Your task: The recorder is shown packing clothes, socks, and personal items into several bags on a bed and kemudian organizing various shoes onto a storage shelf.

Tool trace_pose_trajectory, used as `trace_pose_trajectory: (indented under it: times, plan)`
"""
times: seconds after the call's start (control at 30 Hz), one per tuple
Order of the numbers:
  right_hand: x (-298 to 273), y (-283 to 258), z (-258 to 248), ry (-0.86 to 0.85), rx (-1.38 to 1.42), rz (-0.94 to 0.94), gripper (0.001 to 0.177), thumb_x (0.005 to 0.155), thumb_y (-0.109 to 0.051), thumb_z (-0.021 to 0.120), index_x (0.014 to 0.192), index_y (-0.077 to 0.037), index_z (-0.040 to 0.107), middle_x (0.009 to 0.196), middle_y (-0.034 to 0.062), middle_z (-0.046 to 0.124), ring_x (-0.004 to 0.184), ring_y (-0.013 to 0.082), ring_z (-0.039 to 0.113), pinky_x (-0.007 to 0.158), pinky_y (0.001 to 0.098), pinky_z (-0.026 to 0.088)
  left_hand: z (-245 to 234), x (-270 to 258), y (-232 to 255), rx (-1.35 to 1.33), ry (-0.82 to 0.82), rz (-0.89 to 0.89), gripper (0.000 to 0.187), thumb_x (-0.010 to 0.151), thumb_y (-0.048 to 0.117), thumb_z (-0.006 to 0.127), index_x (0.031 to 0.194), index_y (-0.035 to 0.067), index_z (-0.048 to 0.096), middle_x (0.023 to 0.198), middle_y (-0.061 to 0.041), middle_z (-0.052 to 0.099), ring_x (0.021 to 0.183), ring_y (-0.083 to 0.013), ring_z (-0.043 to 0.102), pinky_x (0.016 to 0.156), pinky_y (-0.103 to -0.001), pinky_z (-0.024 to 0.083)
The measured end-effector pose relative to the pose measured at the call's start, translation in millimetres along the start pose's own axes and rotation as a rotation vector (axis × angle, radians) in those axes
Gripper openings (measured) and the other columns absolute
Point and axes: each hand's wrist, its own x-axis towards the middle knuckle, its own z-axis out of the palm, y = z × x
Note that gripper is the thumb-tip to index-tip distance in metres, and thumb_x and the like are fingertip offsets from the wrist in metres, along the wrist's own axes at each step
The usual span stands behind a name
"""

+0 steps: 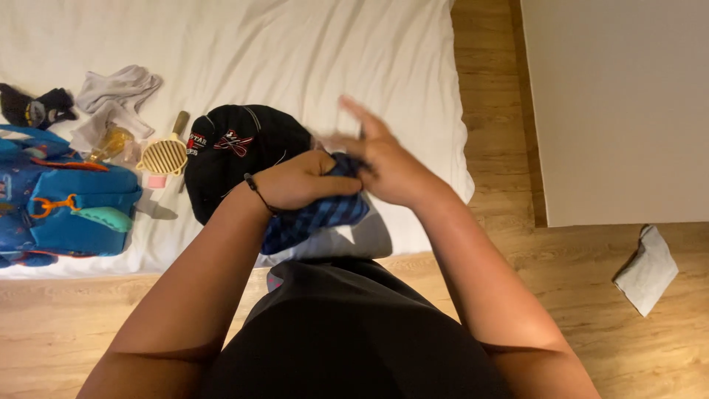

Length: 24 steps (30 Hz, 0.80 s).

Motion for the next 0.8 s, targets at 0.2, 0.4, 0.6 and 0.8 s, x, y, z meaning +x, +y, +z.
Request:
trace_pose_trajectory:
  times: [0.2,0.4,0.6,0.8]
  plan:
    - [-11.8,36.4,14.3,-0.232,-0.117,0.000,0.040,0.062,-0.011,0.089,0.100,-0.008,0.078,0.118,0.0081,0.070,0.121,0.0338,0.058,0.105,0.0486,0.045,-15.5,-27.3,32.3,0.112,-0.022,-0.191,0.037,0.086,0.033,0.072,0.075,-0.002,0.073,0.057,-0.003,0.057,0.050,-0.0126,0.046,0.047,-0.033,0.037]
    - [-31.1,41.6,-22.2,-0.263,0.134,0.671,0.023,0.075,-0.013,0.084,0.092,-0.006,0.071,0.078,0.0047,0.073,0.075,0.0166,0.069,0.071,0.0331,0.056,-54.9,-39.9,-13.9,0.467,0.139,-0.358,0.045,0.088,0.038,0.072,0.085,-0.006,0.077,0.064,-0.014,0.065,0.059,-0.0210,0.059,0.059,-0.038,0.049]
    - [-10.0,-10.1,-29.1,-0.350,0.338,0.335,0.024,0.075,-0.010,0.085,0.094,-0.006,0.070,0.081,0.0010,0.072,0.075,0.0107,0.065,0.068,0.0279,0.055,-12.2,-0.2,-36.5,0.075,-0.076,0.038,0.041,0.087,0.022,0.081,0.115,-0.006,0.073,0.099,-0.015,0.076,0.087,-0.0178,0.066,0.079,-0.032,0.056]
    - [-32.2,28.1,-41.1,-0.117,-0.084,0.714,0.025,0.077,-0.003,0.076,0.101,-0.009,0.074,0.084,0.0019,0.074,0.081,0.0128,0.069,0.072,0.0290,0.054,-24.5,-11.1,-37.9,-0.672,0.003,0.197,0.033,0.096,0.014,0.064,0.125,-0.002,0.063,0.112,-0.006,0.074,0.097,-0.0121,0.070,0.089,-0.028,0.058]
